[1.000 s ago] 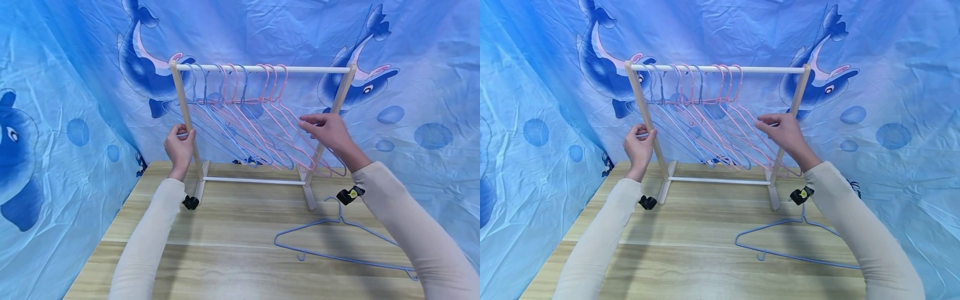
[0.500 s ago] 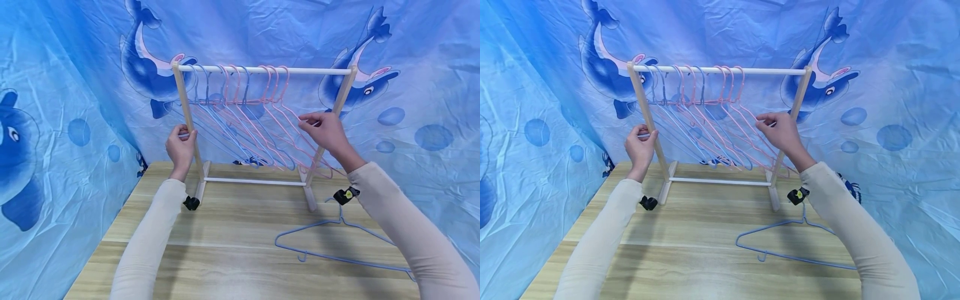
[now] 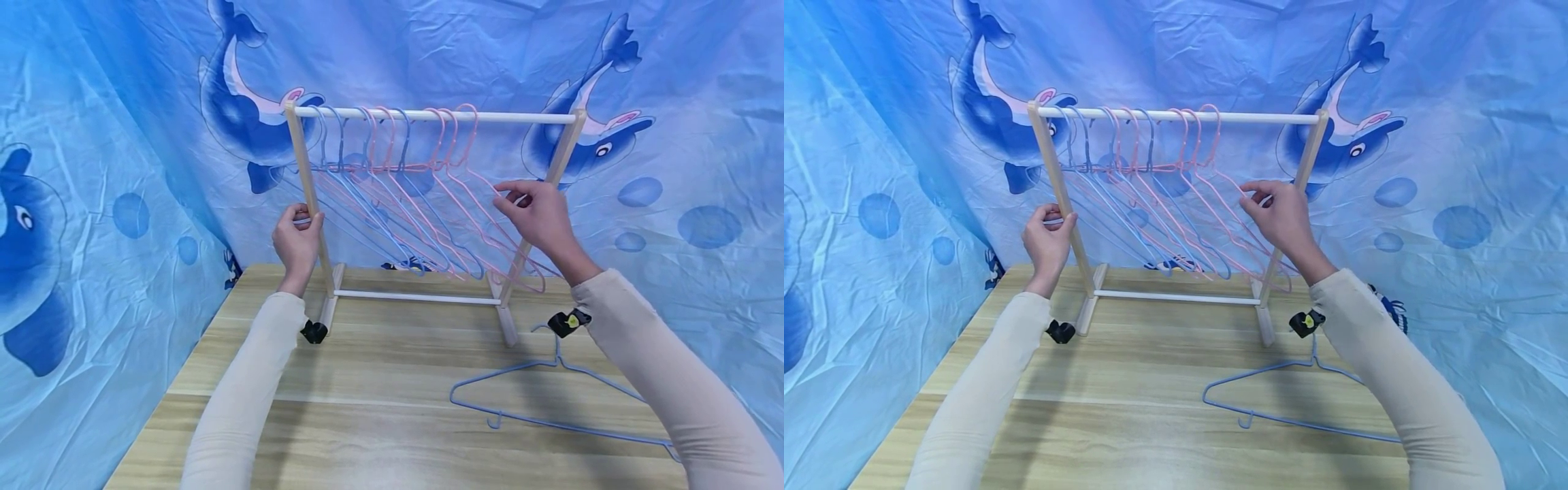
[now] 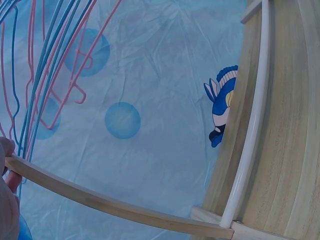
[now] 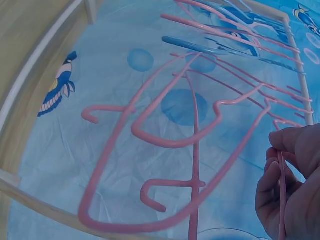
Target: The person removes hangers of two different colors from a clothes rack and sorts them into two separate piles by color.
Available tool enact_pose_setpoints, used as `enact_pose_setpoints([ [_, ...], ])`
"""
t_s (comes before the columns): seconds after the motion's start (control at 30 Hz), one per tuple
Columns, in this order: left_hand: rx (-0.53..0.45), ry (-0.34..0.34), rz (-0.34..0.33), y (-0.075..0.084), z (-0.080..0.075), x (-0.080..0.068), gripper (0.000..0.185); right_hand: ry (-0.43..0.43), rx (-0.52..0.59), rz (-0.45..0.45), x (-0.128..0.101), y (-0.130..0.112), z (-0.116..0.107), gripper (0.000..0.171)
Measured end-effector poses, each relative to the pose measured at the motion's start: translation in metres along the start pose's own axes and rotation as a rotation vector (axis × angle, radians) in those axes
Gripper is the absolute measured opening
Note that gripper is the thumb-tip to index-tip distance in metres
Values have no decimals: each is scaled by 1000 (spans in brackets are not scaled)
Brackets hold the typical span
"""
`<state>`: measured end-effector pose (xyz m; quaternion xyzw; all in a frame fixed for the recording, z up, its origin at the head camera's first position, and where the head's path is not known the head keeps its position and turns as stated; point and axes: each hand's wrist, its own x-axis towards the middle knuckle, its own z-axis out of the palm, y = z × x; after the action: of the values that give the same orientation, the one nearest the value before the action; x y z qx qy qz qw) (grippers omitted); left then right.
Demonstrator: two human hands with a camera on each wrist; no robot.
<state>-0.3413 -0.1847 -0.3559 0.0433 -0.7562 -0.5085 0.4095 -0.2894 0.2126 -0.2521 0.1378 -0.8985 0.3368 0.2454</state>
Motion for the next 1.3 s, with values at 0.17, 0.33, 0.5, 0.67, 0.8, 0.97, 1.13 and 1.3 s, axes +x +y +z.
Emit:
enact_pose_setpoints([
  [0.17, 5, 0, 2, 0, 1, 0, 31, 27, -15, -7, -1, -1, -12, 29],
  [0.33, 7, 5, -4, 0, 1, 0, 30, 38, -37, 5, -4, -1, -26, 31],
  [0.5, 11, 5, 0, 0, 1, 0, 31, 61, -58, 11, -11, 3, -39, 32],
  [0.67, 14, 5, 0, 0, 1, 0, 30, 90, -62, 26, -17, 8, -53, 35],
  [0.8, 18, 4, -3, 0, 1, 0, 30, 99, -84, 56, -23, 13, -64, 38],
  [0.97, 18, 12, 4, -1, 1, 1, 27, 120, -130, 46, -34, 18, -76, 38],
  [1.13, 18, 12, 22, 0, 1, 2, 26, 146, -172, -3, -45, 29, -80, 34],
  [1.3, 11, 0, 26, -1, 1, 1, 28, 156, -198, -50, -57, 42, -80, 31],
])
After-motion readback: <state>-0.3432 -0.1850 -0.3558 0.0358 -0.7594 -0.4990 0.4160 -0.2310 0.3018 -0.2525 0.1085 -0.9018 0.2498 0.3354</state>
